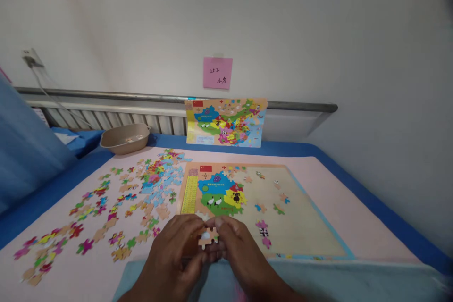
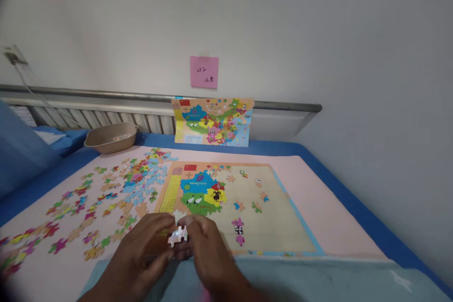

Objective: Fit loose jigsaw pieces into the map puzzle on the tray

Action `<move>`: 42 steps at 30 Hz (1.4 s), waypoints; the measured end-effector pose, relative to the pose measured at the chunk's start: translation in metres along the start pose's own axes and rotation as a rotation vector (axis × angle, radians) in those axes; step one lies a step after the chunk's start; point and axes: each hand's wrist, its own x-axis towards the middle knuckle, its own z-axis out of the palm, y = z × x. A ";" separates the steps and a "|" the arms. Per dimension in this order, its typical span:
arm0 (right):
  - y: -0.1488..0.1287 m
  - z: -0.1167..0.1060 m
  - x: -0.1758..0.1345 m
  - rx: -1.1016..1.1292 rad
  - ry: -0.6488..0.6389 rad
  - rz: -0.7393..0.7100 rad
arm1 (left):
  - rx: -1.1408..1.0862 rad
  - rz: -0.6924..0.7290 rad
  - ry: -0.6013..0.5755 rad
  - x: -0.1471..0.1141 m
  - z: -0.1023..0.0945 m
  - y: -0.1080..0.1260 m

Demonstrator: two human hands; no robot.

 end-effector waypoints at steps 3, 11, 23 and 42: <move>0.000 -0.002 0.001 -0.008 -0.015 -0.001 | -0.072 -0.042 -0.047 0.000 -0.001 0.001; 0.002 -0.002 0.002 -0.018 -0.046 -0.003 | -0.161 -0.038 -0.066 -0.001 0.000 0.002; 0.014 -0.006 0.001 -0.076 -0.110 -0.093 | -0.145 -0.028 -0.076 0.002 0.000 0.008; 0.001 0.002 0.000 -0.134 -0.093 -0.070 | -0.095 -0.031 -0.113 0.000 0.005 0.004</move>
